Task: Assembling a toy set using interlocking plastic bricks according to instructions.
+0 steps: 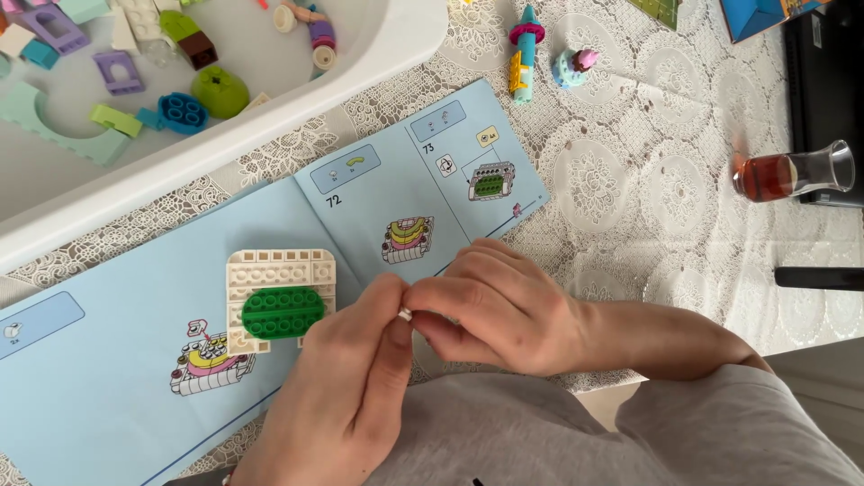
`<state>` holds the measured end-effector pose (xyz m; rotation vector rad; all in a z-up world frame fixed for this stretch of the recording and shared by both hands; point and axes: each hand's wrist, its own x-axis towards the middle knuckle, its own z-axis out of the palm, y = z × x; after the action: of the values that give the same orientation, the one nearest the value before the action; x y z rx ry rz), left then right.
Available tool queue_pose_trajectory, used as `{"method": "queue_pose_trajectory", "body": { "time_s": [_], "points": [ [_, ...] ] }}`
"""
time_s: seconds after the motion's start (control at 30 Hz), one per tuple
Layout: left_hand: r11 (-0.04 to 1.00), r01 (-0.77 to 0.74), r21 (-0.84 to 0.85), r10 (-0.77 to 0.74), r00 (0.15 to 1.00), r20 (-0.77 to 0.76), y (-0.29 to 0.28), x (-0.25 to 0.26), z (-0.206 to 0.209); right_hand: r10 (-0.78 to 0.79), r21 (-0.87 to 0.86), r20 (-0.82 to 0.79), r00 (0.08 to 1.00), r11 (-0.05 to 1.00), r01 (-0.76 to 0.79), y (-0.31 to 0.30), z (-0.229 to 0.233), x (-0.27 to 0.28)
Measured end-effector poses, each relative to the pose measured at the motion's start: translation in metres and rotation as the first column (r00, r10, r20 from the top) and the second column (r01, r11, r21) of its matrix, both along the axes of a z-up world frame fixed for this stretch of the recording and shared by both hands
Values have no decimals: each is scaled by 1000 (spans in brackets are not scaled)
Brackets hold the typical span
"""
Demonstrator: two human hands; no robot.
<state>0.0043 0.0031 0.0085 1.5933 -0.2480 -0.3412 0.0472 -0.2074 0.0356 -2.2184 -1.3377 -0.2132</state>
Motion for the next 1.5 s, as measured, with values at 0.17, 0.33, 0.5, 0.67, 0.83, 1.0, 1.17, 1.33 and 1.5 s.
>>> {"method": "queue_pose_trajectory", "body": {
  "time_s": [0.17,0.33,0.5,0.67,0.83,1.0,1.17,1.33,1.5],
  "points": [
    [999,-34,41,29,993,112,-2,-4,-4,-37,7,35,999,999,37,4,5,-3],
    [991,-89,101,58,958,281,-8,-8,-8,-26,9,103,994,1000,25,7,2,-5],
    [989,-113,96,75,940,332,-12,-12,-15,18,-30,116,993,999,-14,-3,-8,-6],
    [998,-66,14,58,943,327,-7,-12,-1,-108,-40,16,994,993,108,0,9,2],
    [996,-35,83,9,956,294,12,-6,10,310,272,-125,942,924,-268,-13,-4,20],
    [979,160,125,-178,972,151,10,-2,14,451,199,-215,866,889,-413,-6,6,31],
    [979,174,108,-195,953,233,6,-3,10,457,60,-386,801,879,-473,-6,18,36],
    [952,268,147,-285,952,108,9,0,14,472,116,-311,825,880,-460,-4,16,34],
    [960,229,161,-254,955,152,9,1,13,444,124,-370,816,894,-430,-2,17,34]
  ]
}}
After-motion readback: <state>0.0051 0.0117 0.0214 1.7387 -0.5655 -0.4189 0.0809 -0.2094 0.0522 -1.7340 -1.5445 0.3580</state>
